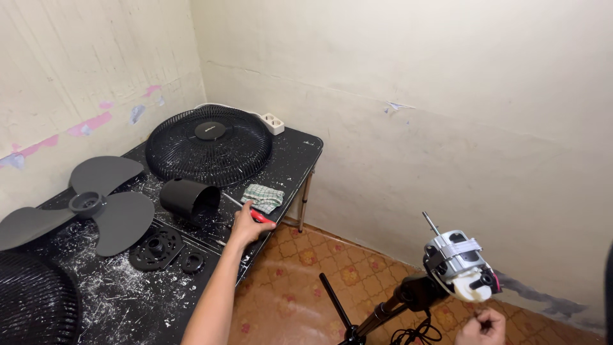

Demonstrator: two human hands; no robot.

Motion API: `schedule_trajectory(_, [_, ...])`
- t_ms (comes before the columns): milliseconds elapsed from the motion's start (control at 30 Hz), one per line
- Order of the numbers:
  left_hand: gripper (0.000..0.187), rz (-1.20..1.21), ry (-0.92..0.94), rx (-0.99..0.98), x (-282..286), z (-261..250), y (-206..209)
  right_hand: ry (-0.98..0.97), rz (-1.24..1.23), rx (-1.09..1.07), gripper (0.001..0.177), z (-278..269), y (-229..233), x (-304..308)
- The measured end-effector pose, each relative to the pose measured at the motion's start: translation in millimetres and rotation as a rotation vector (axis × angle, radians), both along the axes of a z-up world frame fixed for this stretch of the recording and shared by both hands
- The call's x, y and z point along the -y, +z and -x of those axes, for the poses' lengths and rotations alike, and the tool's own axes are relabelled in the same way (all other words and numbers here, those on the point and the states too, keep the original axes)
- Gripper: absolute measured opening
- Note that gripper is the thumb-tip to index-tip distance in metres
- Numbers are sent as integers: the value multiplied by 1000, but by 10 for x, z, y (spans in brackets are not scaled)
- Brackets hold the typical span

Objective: The person uses a screwdriver to tighten screws on a small electric motor mounted on a tripod. They rotate the motor to access different sides and continue adjusting the screws throughout the clip.

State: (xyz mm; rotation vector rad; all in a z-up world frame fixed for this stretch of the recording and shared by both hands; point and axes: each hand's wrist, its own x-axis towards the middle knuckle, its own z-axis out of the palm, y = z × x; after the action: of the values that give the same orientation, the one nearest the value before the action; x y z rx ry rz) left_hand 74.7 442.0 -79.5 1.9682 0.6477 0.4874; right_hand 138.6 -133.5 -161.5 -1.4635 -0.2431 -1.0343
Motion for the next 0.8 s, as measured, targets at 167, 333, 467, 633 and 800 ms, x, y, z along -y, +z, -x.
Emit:
schedule_trajectory(167, [126,51,-13,-127,-25,-92,23,-81,307,-20,17,189,-111,-252])
schedule_trajectory(333, [124,38,27,-158,-85,-140,41,243,625,141,20,409,178,-970])
schedule_trajectory(467, [123,30,41,-137,-165,-208,-76,476,795,165,25,499,589,-1806])
schedule_trajectory(633, [116,-330,48,-336,-288,-199,-187,696,847,-15,25,493,904,-2714])
schedule_trajectory(800, [106,-443,29,-471,-338,-143,-159,705,954,-117,25,401,879,-3391])
